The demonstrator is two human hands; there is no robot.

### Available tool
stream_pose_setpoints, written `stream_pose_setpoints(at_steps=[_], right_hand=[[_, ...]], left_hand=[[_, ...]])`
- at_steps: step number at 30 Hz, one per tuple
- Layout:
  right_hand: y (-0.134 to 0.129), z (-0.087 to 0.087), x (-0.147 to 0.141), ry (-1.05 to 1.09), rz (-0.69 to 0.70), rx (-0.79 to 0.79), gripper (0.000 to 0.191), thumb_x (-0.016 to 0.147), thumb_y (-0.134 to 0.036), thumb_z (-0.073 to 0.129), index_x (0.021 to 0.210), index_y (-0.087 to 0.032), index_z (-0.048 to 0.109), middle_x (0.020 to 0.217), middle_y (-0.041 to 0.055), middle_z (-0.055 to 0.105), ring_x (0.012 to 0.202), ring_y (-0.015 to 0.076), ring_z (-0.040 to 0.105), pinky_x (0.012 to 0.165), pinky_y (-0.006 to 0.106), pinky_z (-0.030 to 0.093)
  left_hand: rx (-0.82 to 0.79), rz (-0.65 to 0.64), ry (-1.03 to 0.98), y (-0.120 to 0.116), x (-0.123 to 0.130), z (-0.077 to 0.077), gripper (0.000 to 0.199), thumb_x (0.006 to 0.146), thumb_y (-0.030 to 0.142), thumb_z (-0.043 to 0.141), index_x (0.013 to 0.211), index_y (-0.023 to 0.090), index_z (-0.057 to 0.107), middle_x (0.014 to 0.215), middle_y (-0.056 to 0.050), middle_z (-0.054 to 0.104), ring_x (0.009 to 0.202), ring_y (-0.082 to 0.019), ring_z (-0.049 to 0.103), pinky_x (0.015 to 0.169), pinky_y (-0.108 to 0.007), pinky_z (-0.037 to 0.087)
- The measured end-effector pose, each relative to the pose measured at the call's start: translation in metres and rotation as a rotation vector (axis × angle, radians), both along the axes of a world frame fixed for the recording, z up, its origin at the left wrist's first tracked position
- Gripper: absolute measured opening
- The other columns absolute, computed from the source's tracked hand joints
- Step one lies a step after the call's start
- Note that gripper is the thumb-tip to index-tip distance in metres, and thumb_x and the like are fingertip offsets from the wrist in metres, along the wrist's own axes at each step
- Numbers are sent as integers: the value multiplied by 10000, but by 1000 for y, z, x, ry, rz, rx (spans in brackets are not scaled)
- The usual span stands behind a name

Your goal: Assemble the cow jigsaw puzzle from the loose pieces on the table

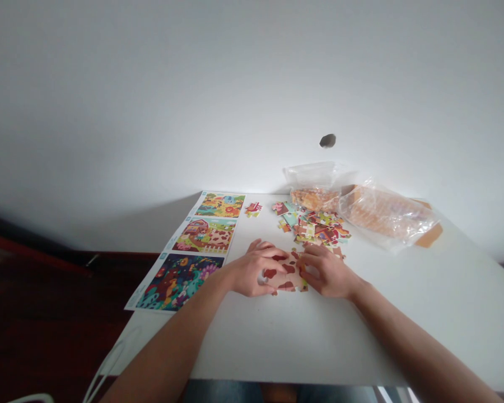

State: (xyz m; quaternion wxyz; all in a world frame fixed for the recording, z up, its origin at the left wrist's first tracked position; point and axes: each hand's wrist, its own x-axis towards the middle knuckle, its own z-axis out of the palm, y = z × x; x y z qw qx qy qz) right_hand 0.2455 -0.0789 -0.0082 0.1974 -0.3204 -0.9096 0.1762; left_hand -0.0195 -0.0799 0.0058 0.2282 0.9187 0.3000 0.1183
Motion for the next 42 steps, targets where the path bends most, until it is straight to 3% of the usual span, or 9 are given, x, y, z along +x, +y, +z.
stream_pose_setpoints(at_steps=[10, 27, 29, 33, 37, 39, 42], right_hand=[[-1, 1, -2, 32, 46, -41, 154, 883, -155, 547, 981, -196, 659, 756, 24, 604, 679, 152, 539, 699, 291, 383], [-2, 4, -2, 31, 88, -34, 172, 881, -153, 533, 947, -202, 684, 697, 23, 652, 665, 160, 575, 676, 283, 405], [1, 7, 5, 62, 30, -24, 184, 876, -156, 524, 943, -199, 689, 720, 32, 663, 663, 159, 579, 673, 278, 416], [17, 10, 32, 123, -246, -8, 216, 871, -170, 483, 927, -194, 690, 835, 48, 701, 673, 150, 597, 645, 256, 423], [33, 10, 65, -20, -582, 8, 197, 836, -237, 519, 887, -205, 707, 636, 8, 633, 553, 147, 539, 560, 256, 364], [38, 8, 78, -112, -619, -12, 176, 811, -280, 559, 876, -211, 708, 583, -7, 592, 534, 148, 522, 540, 257, 337], [41, 7, 86, -224, -563, -91, 169, 786, -354, 624, 858, -225, 706, 579, -19, 586, 533, 143, 524, 537, 253, 324]], left_hand=[[2, 5, 2, -1, 1, 1, 395, 722, 412, 773, 1096, 324, 686, 1390, -12, 547, 1216, -282, 470, 1112, -453, 245], [1, 17, -15, -1, 1, 0, 348, 739, 353, 742, 1082, 315, 696, 1382, -15, 557, 1206, -282, 476, 1114, -468, 228], [3, 17, -18, -1, 1, -1, 359, 732, 343, 741, 1088, 317, 697, 1382, -15, 558, 1199, -284, 479, 1108, -466, 243], [14, 8, -34, 0, 0, -2, 351, 760, 317, 701, 1112, 322, 693, 1380, -11, 564, 1187, -275, 492, 1098, -454, 266], [12, 3, -39, -1, -1, -1, 342, 757, 319, 707, 1099, 325, 697, 1377, 4, 570, 1172, -265, 509, 1105, -453, 261], [6, 11, -35, -1, -1, -1, 342, 751, 323, 718, 1092, 330, 702, 1370, 7, 576, 1175, -266, 512, 1111, -456, 255], [3, 19, -36, -1, -1, -2, 331, 756, 331, 720, 1086, 335, 707, 1370, 6, 579, 1189, -270, 507, 1112, -455, 255]])
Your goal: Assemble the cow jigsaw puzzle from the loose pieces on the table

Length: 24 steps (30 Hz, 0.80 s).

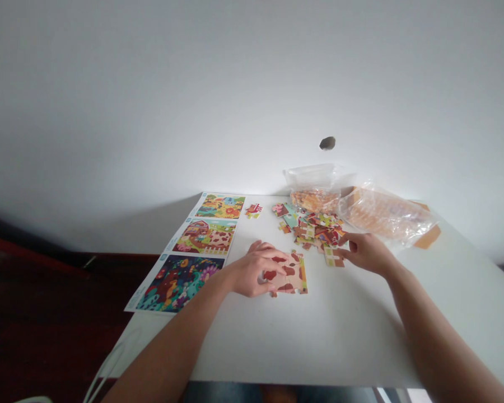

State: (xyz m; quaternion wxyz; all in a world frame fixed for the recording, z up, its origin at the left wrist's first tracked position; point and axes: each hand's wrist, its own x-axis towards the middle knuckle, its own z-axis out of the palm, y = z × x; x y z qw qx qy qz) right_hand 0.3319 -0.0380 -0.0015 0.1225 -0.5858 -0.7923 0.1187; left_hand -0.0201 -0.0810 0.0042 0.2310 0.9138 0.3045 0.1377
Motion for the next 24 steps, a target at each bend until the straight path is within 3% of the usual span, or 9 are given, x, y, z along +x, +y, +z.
stream_pose_setpoints(at_steps=[7, 17, 20, 22, 24], right_hand=[[-7, -2, -15, -21, 120, -70, 105, 790, -283, 635, 873, -233, 674, 622, -20, 602, 576, 137, 538, 539, 243, 303], [-12, -7, -36, -28, 73, -46, 107, 849, -241, 575, 906, -253, 664, 700, -11, 663, 634, 156, 574, 562, 249, 318], [-15, -7, -43, 17, 61, 22, 116, 865, -235, 566, 915, -252, 668, 702, -11, 668, 625, 156, 583, 584, 261, 361], [-22, -4, -52, 93, 107, 117, 158, 890, -243, 558, 1003, -244, 668, 747, 4, 676, 640, 159, 592, 616, 277, 401], [-32, 0, -69, 188, 242, 242, 244, 919, -266, 547, 1144, -228, 635, 884, 48, 685, 741, 183, 608, 675, 303, 445]], left_hand=[[5, -7, -15, 0, 0, 0, 321, 757, 327, 721, 1078, 322, 708, 1378, 5, 577, 1179, -266, 515, 1106, -447, 268], [-13, -10, -84, 2, 1, -1, 281, 797, 259, 662, 1070, 290, 719, 1327, -24, 617, 1180, -253, 547, 1107, -450, 320], [8, 160, -317, 9, -4, -6, 245, 858, 231, 587, 1066, 237, 715, 1226, -64, 664, 1149, -226, 584, 1052, -398, 417], [64, 387, -498, 18, -10, -12, 222, 883, 224, 543, 1029, 210, 710, 1163, -72, 681, 1105, -211, 610, 994, -363, 469], [125, 632, -605, 29, -19, -22, 216, 876, 222, 524, 996, 201, 703, 1100, -59, 698, 1017, -197, 641, 880, -320, 516]])
